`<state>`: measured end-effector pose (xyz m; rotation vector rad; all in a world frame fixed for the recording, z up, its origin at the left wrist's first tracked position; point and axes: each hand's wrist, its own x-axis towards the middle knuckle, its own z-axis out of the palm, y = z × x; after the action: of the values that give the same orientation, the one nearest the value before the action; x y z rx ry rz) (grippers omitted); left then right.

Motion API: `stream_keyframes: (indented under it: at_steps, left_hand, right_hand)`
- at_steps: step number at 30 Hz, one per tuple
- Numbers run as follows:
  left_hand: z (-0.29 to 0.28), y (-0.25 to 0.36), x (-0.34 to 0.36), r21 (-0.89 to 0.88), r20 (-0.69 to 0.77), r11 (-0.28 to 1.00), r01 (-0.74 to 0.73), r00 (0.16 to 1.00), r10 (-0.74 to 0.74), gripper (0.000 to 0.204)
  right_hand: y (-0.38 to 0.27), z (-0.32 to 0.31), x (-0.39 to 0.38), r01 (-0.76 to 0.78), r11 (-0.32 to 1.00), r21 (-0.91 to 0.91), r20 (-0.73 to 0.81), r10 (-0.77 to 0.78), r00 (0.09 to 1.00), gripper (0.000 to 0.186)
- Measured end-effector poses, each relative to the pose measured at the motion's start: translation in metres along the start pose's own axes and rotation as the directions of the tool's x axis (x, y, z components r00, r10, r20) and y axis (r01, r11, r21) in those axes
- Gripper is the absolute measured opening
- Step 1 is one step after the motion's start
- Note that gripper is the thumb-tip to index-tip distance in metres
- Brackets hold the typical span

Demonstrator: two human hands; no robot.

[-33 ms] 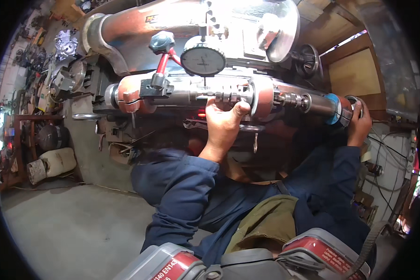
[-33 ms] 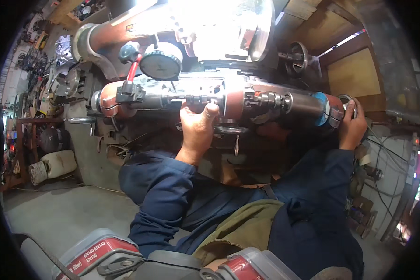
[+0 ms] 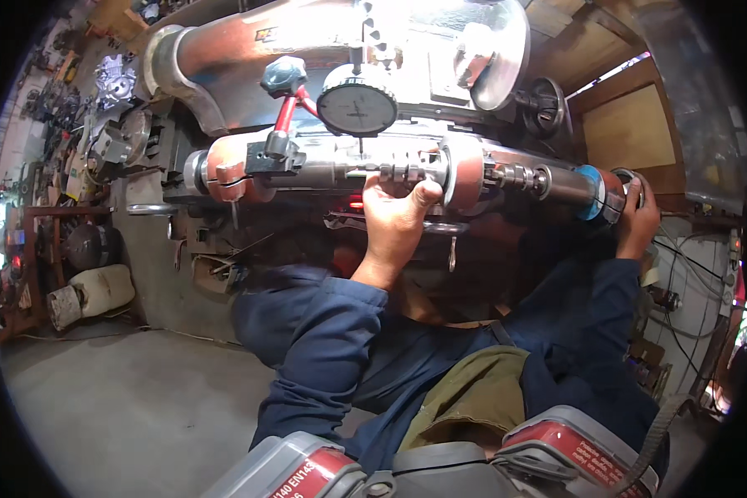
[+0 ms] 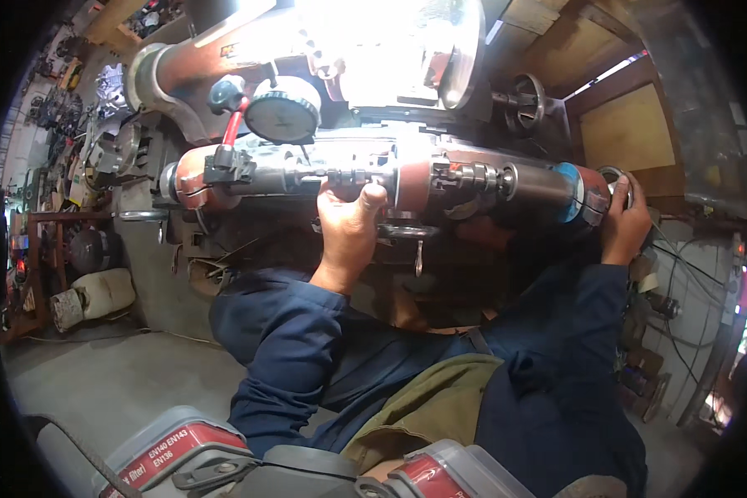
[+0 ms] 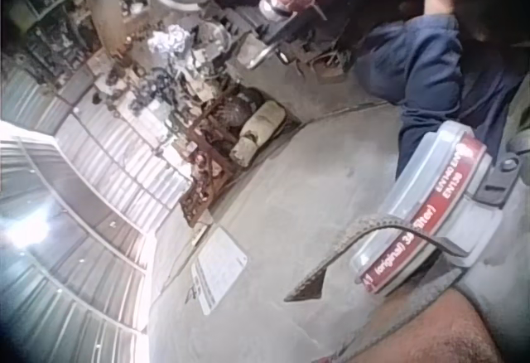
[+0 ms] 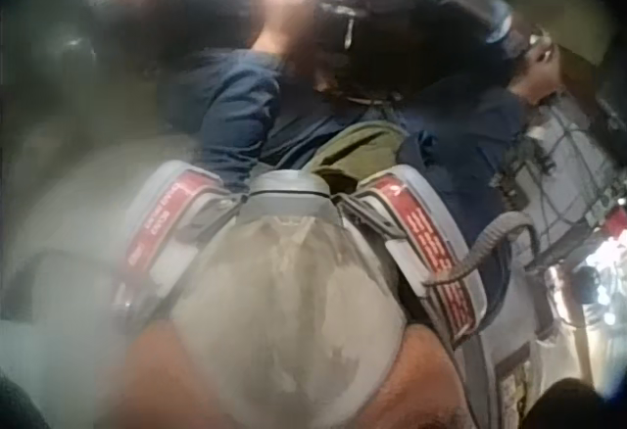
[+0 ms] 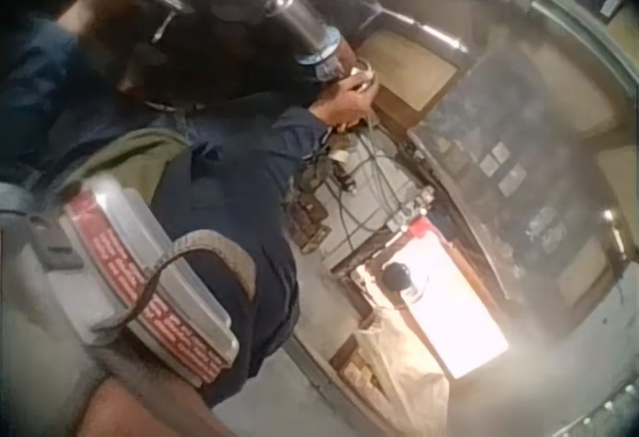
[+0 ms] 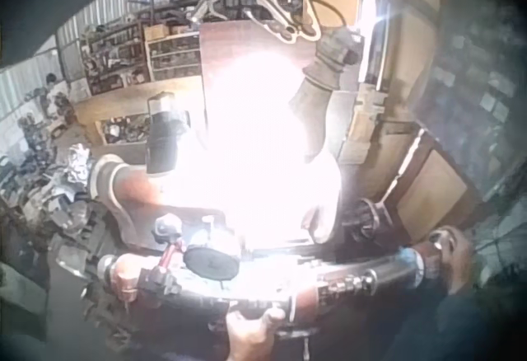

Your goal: The person works on a metal workpiece held in a lathe, using a dial indicator to check alignment, turning a handle to move the carriage, and handling a small screwdriver and a metal rod.

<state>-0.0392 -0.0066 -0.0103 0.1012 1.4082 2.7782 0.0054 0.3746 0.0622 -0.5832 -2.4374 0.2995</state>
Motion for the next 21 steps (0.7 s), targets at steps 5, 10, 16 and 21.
stream_keyframes:
  at_steps: [5, 10, 16, 21]
  left_hand:
    - [0.0012, -0.0031, 0.0005, -0.067, -0.002, 0.998, 0.011, 1.0, -0.011, 0.047]
    - [0.0017, -0.0047, 0.0004, -0.103, -0.013, 0.995, 0.021, 1.0, -0.022, 0.049]
    - [-0.0012, -0.0069, 0.0003, -0.065, -0.007, 0.998, 0.003, 1.0, -0.004, 0.051]
    - [-0.0011, -0.0064, 0.0002, -0.074, -0.003, 0.997, 0.0, 1.0, 0.0, 0.051]
  right_hand:
    - [-0.0009, 0.0013, -0.0008, -0.013, 1.0, 0.007, -0.022, 0.013, 1.0, 0.035]
    - [-0.004, 0.0009, -0.0017, -0.01, 1.0, -0.024, -0.035, 0.009, 0.999, 0.036]
    - [-0.0024, 0.0007, -0.0015, -0.045, 0.999, 0.0, -0.01, 0.045, 0.999, 0.04]
    - [-0.003, -0.0003, -0.0014, -0.022, 1.0, -0.013, -0.014, 0.022, 1.0, 0.04]
